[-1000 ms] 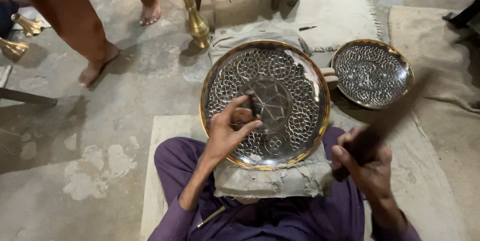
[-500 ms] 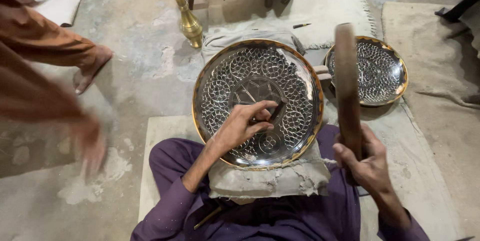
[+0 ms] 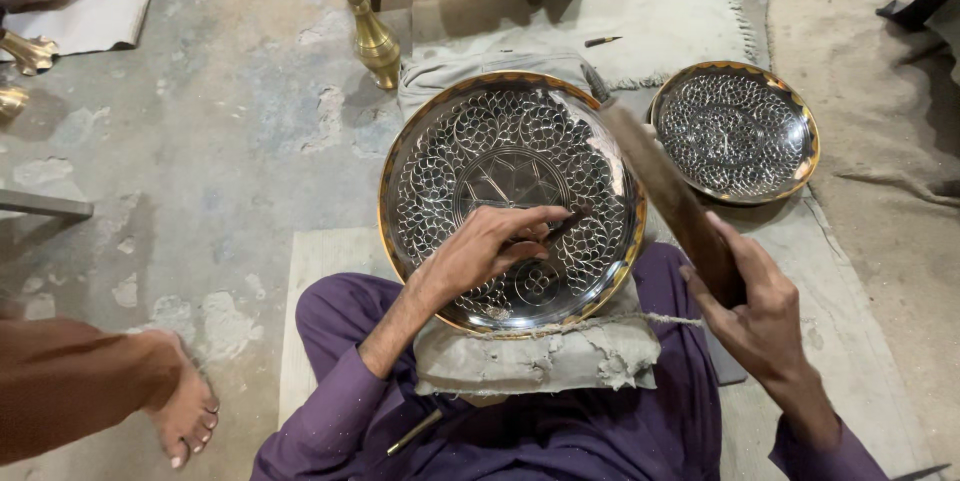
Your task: The person sits on the floor with an engraved brass tray resting on a cloth cushion, holds a small punch against the tray's surface with one hand, and strikes the punch with a wooden mallet held in the other hand, repositioning the punch repeatedly to work the decorative pattern into the metal.
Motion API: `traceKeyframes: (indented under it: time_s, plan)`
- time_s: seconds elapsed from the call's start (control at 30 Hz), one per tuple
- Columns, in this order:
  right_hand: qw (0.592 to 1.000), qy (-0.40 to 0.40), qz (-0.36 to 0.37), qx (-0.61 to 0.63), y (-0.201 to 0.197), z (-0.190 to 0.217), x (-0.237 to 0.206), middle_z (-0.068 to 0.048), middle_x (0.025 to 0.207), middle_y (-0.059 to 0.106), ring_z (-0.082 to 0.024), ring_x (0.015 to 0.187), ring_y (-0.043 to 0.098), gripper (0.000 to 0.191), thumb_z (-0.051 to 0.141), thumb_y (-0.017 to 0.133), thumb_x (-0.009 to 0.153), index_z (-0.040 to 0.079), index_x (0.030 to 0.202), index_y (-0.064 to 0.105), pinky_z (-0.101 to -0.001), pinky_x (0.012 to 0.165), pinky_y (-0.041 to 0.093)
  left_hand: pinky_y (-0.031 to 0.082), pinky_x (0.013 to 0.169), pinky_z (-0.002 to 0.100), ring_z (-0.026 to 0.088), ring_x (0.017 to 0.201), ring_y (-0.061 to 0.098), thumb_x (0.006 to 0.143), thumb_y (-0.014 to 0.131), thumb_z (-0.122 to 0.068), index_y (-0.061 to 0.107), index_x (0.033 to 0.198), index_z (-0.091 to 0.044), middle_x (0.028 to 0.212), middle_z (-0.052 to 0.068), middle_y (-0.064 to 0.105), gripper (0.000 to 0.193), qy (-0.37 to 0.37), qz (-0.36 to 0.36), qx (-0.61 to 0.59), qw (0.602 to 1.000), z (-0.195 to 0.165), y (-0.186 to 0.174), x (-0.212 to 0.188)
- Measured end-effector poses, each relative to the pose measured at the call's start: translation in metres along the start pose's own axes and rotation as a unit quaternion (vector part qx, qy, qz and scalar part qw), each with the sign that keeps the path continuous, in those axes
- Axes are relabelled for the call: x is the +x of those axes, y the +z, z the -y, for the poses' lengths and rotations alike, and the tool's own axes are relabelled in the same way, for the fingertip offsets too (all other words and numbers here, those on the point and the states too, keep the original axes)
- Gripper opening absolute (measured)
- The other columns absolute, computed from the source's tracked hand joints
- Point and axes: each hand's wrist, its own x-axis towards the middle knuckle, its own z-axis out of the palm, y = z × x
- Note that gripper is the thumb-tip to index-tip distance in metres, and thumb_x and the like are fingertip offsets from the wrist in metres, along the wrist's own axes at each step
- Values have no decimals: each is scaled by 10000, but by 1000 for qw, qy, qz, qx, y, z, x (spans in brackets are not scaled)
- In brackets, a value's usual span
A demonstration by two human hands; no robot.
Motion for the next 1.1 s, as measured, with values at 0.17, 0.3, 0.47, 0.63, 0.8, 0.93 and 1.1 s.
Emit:
traceKeyframes:
  time_s: [0.17, 0.3, 0.47, 0.63, 0.8, 0.93, 1.1]
  plan:
    - [984, 42, 126, -118, 1, -4, 3, -113, 1135, 716, -297, 809, 734, 731, 154, 766, 862, 208, 1518, 449, -432, 725, 613, 626, 759, 349, 207, 848, 768, 876, 742, -79, 549, 1450, -121, 989, 75, 770, 607, -13, 9, -1, 1000, 3, 3, 0]
    - [993, 52, 83, -66, 3, -9, 6, -150, 1172, 684, -273, 786, 728, 768, 74, 683, 912, 219, 1599, 371, -380, 622, 642, 639, 736, 326, 171, 826, 779, 884, 737, -80, 562, 1432, -144, 999, 41, 794, 579, -28, 14, -8, 999, 5, 6, 1]
    - [989, 26, 109, -96, 4, -7, 7, -135, 1190, 712, -294, 803, 713, 796, 95, 709, 860, 276, 1564, 385, -440, 701, 627, 636, 766, 340, 184, 849, 779, 868, 746, -82, 565, 1422, -150, 982, 45, 792, 586, -36, 20, -6, 999, 2, 6, 3]
    - [991, 94, 90, 20, 3, 4, 6, -70, 1105, 730, -239, 779, 734, 815, 88, 694, 862, 258, 1590, 368, -380, 730, 627, 611, 748, 368, 220, 854, 776, 846, 755, -70, 583, 1399, -147, 981, 62, 792, 584, -37, 19, -5, 999, -6, 2, 1]
    - [995, 78, 36, 54, 1, 6, 4, -106, 1266, 682, -226, 925, 730, 804, 31, 635, 848, 239, 1595, 423, -350, 776, 638, 595, 739, 383, 243, 836, 769, 834, 755, -60, 583, 1393, -137, 956, 70, 784, 590, -28, 26, 9, 999, -7, 0, 2]
    - [995, 14, 81, -51, 2, 0, -3, -153, 1324, 691, -309, 979, 714, 826, 51, 683, 808, 254, 1569, 437, -426, 804, 617, 600, 747, 383, 264, 863, 762, 849, 763, -63, 570, 1404, -129, 980, 84, 774, 591, -20, 17, 11, 1000, -4, 2, 1]
    - [983, 75, 15, 167, 8, -3, -11, -26, 1053, 703, -212, 925, 711, 793, 53, 651, 913, 320, 1612, 388, -363, 861, 595, 608, 766, 375, 267, 883, 769, 842, 757, -44, 564, 1418, -125, 996, 102, 779, 613, -33, 8, 0, 999, 3, 4, -6]
